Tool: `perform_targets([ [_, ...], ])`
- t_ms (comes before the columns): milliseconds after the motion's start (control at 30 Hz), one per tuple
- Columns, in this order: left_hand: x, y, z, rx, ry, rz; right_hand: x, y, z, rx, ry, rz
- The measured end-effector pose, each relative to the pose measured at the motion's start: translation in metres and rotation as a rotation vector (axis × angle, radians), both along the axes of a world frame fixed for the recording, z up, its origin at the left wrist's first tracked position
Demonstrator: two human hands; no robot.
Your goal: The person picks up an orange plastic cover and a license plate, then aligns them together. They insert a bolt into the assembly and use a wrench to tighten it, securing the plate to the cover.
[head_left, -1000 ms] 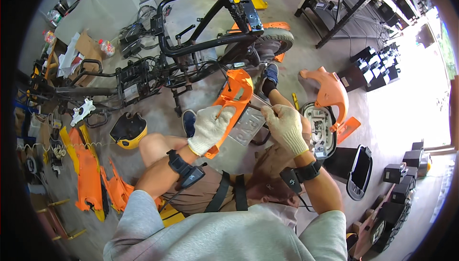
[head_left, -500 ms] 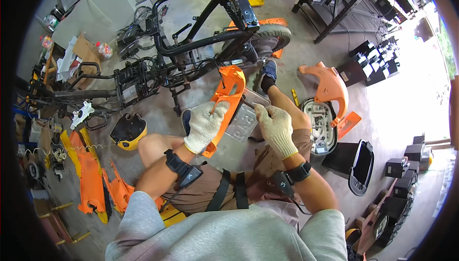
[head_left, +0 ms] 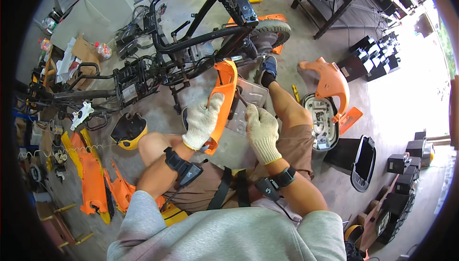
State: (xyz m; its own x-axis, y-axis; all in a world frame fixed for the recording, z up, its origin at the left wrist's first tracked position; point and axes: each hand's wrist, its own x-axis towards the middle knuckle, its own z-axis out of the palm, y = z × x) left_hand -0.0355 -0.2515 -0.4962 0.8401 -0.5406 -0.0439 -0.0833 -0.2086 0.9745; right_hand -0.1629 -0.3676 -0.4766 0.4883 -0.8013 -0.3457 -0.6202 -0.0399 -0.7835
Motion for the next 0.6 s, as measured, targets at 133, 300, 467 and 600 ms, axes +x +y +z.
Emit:
perform_targets([
  [133,0.001,-0.002,0.002,-0.034,-0.014,0.048,0.010,0.021,-0.006,-0.066,0.041,0.012],
  [300,0.003,-0.004,0.002,-0.109,0.069,0.103,0.020,0.045,-0.009,-0.098,-0.039,0.017],
  [467,0.006,-0.004,-0.003,-0.104,0.104,0.133,0.023,0.053,-0.006,0.042,-0.025,0.026],
  [600,0.010,-0.004,0.000,-0.020,0.076,0.105,0.017,0.053,0.000,-0.158,-0.083,0.141],
])
